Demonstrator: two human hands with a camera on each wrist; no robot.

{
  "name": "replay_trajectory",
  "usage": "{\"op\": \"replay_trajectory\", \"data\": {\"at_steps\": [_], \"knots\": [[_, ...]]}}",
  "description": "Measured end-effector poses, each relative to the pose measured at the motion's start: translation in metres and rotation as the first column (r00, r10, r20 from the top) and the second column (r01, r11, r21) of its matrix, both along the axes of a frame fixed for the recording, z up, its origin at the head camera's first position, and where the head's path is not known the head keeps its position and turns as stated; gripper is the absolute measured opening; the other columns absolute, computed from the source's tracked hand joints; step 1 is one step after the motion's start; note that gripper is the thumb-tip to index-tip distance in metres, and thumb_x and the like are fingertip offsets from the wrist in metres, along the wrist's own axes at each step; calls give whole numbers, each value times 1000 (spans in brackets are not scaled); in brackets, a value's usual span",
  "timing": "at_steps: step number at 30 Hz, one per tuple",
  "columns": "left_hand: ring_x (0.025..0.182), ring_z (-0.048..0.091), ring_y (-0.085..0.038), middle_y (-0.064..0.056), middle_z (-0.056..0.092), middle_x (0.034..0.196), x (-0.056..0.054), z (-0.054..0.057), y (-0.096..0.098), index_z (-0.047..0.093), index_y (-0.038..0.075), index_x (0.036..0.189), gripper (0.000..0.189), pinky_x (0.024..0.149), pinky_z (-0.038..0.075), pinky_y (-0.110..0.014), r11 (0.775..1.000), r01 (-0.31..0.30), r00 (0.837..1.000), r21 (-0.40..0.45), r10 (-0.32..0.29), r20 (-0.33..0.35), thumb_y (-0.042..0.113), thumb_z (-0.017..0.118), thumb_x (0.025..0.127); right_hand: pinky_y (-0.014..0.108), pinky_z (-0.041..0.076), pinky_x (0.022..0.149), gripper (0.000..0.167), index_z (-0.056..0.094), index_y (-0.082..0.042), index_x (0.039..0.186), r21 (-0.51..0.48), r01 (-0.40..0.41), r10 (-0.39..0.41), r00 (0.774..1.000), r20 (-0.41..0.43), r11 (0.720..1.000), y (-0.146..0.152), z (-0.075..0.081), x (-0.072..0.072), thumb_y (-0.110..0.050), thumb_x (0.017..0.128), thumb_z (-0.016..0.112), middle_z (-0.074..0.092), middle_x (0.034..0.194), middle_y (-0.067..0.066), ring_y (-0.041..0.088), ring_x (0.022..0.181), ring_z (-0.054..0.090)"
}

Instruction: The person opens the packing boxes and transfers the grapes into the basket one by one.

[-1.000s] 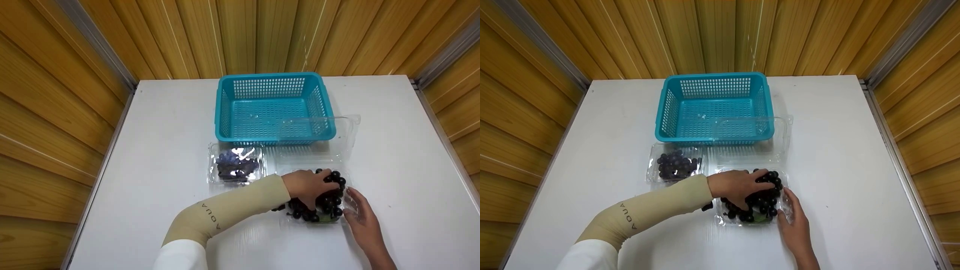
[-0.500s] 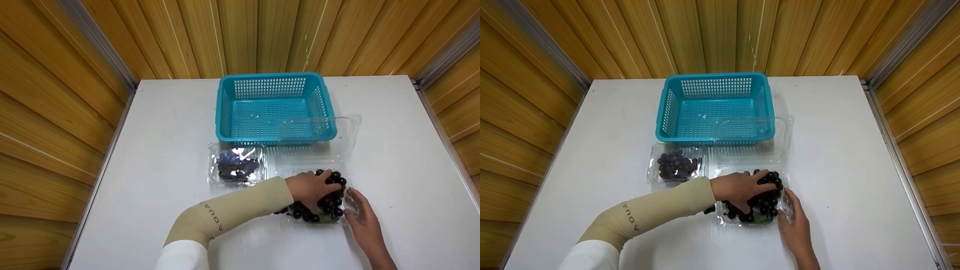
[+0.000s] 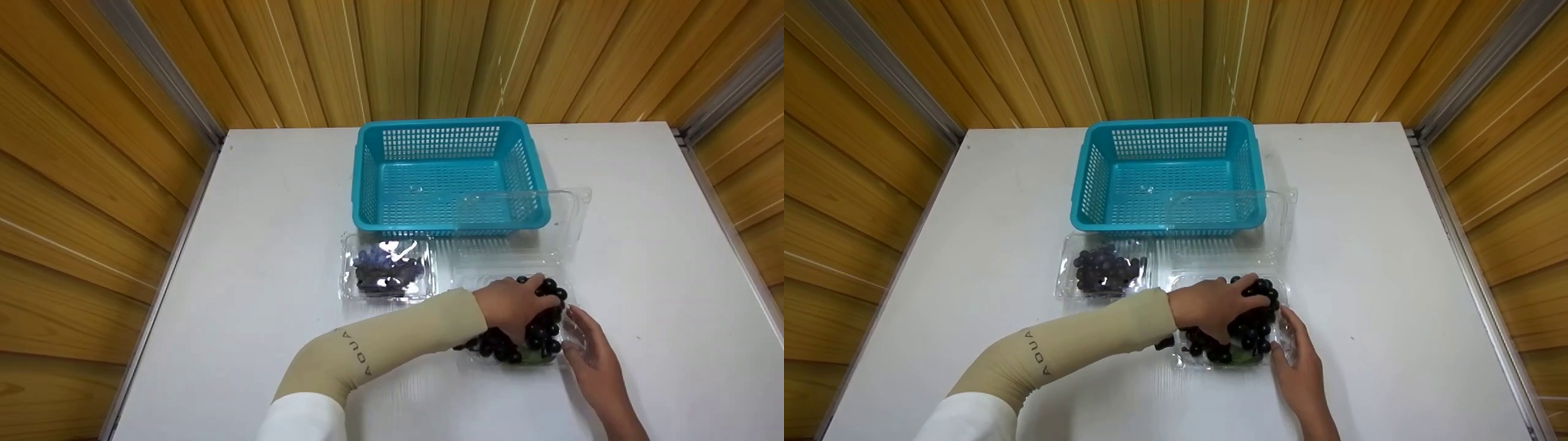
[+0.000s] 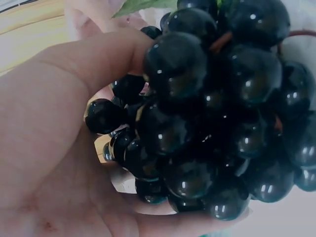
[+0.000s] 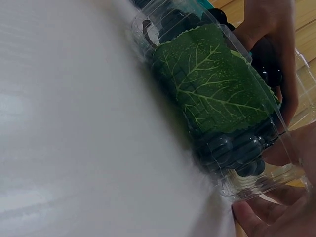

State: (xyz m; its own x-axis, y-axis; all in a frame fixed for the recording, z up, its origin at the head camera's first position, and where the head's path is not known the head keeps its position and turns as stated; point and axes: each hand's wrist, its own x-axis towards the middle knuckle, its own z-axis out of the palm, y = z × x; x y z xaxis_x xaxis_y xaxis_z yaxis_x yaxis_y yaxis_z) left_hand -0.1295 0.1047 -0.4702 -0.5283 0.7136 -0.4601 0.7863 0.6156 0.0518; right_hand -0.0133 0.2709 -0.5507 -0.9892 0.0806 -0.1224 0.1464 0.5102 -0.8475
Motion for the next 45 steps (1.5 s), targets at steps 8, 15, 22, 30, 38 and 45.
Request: {"op": "replay_trajectory", "data": {"at_steps": [8, 15, 22, 30, 38, 45], "knots": [[93, 62, -19, 6, 35, 135, 3, -9, 6, 33, 44, 138, 76, 68, 58, -38, 999, -19, 995, 34, 22, -92, 56, 74, 76, -1, 32, 93, 63, 24, -20, 153, 11, 8, -8, 1000, -8, 1000, -1, -2, 0, -4, 98, 49, 35, 155, 13, -17, 124, 35], [84, 61, -21, 2, 38, 129, 5, -18, 6, 37, 39, 135, 60, 70, 57, -39, 993, 2, 986, 119, 18, -167, 29, 69, 85, 1, 34, 94, 61, 26, -17, 153, 0, 13, -13, 999, -32, 1000, -2, -4, -1, -5, 98, 51, 35, 155, 13, -14, 126, 36], [92, 59, -20, 2, 39, 132, 0, -15, 4, 37, 40, 138, 62, 73, 55, -38, 986, -9, 995, 165, 25, -94, 24, 69, 86, 0, 32, 94, 60, 25, -19, 153, -7, 18, -18, 1000, -9, 1000, -1, -3, 0, -13, 99, 52, 33, 155, 12, -14, 126, 35], [97, 57, -17, 4, 40, 132, -4, -12, 2, 39, 38, 134, 59, 76, 52, -36, 986, -6, 998, 169, 17, -68, 35, 70, 84, 0, 31, 96, 60, 24, -20, 153, -43, 28, -27, 1000, 12, 999, -1, 0, 0, -17, 100, 52, 33, 155, 11, -14, 128, 33], [96, 55, -16, 4, 37, 135, -2, -5, -3, 41, 40, 134, 57, 79, 54, -36, 980, -26, 999, 196, 34, -39, 33, 69, 85, 0, 32, 96, 58, 27, -17, 152, -67, 41, -40, 999, 7, 997, -2, 0, -2, -20, 100, 52, 35, 154, 12, -16, 125, 36], [99, 56, -17, 2, 36, 136, -3, 2, -9, 41, 39, 133, 57, 79, 54, -37, 975, -29, 999, 220, 35, -24, 33, 70, 84, 2, 36, 96, 53, 32, -12, 150, -124, 58, -60, 998, -17, 991, -2, 1, -3, -20, 101, 50, 37, 152, 15, -15, 123, 41]]}}
